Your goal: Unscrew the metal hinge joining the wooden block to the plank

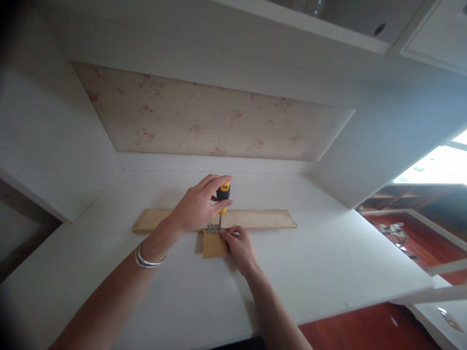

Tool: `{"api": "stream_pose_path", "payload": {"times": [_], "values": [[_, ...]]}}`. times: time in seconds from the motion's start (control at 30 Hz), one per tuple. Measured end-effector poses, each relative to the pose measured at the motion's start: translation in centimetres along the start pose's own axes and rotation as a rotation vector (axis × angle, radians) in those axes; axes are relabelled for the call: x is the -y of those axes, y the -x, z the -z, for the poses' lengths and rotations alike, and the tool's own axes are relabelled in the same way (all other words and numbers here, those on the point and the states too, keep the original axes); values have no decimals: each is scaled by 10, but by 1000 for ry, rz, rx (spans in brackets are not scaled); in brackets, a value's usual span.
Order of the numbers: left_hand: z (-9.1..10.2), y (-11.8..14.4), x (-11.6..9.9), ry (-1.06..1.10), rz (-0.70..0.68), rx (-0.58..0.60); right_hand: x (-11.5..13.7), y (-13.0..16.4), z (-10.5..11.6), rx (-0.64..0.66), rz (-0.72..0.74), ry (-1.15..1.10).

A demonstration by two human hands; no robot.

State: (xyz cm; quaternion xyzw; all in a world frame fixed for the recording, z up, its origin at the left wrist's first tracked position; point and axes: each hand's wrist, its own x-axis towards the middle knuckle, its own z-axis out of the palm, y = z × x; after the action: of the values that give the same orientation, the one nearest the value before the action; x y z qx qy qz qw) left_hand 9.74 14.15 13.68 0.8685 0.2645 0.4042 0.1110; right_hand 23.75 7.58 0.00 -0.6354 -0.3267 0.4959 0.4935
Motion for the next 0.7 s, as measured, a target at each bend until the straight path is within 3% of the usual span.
{"api": "stream_pose_path", "payload": {"times": [0.5,0.7], "values": [[4,2,-2,74,26,26,3,0,-8,-141,26,54],[8,3,-1,137,16,57,4,2,-8,-130,42,64]]}}
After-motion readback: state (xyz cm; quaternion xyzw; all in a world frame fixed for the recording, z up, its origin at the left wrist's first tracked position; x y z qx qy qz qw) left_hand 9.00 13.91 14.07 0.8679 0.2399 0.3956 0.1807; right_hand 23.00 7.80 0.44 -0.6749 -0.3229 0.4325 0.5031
